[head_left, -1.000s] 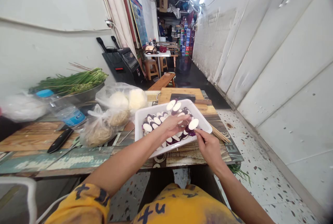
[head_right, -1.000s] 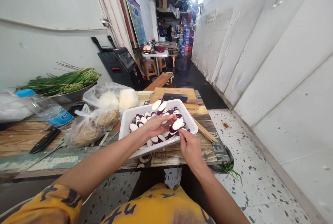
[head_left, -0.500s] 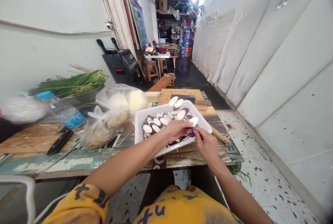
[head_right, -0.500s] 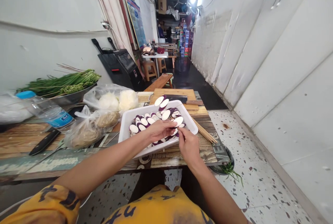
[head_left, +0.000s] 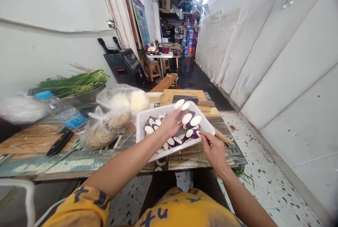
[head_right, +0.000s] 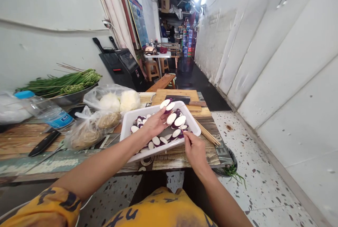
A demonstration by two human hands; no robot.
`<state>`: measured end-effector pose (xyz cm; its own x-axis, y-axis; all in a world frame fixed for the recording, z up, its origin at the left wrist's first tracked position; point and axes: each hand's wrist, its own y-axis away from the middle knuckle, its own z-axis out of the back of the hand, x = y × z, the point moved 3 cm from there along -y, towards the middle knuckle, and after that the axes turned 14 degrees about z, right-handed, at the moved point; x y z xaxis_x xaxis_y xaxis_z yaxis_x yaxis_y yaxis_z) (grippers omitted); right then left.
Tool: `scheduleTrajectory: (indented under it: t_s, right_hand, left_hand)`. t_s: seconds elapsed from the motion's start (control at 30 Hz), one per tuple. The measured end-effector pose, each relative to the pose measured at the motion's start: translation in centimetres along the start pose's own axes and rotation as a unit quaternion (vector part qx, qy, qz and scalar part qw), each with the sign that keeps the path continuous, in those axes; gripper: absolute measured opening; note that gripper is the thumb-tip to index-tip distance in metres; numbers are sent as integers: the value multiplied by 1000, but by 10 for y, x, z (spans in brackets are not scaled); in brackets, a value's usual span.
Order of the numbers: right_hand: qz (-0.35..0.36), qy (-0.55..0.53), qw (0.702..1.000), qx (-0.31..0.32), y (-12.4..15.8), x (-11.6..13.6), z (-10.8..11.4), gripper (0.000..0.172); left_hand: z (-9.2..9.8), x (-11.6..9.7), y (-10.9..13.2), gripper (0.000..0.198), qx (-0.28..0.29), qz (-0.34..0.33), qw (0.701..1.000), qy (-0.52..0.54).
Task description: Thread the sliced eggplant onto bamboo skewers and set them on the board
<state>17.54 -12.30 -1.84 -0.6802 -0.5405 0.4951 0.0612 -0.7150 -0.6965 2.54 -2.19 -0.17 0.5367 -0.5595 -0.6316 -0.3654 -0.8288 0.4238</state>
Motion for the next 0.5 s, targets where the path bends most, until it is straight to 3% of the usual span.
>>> scheduleTrajectory:
  t_s: [0.13,0.5]
  right_hand:
    - [8,0,1000,8,6,0,-2,24]
    - [0,14,1000,7,4,0,-2,26]
  left_hand:
    - [0,-4,-1,19,7,-22,999,42]
    - [-2,4,4,18,-29,43,998,-23]
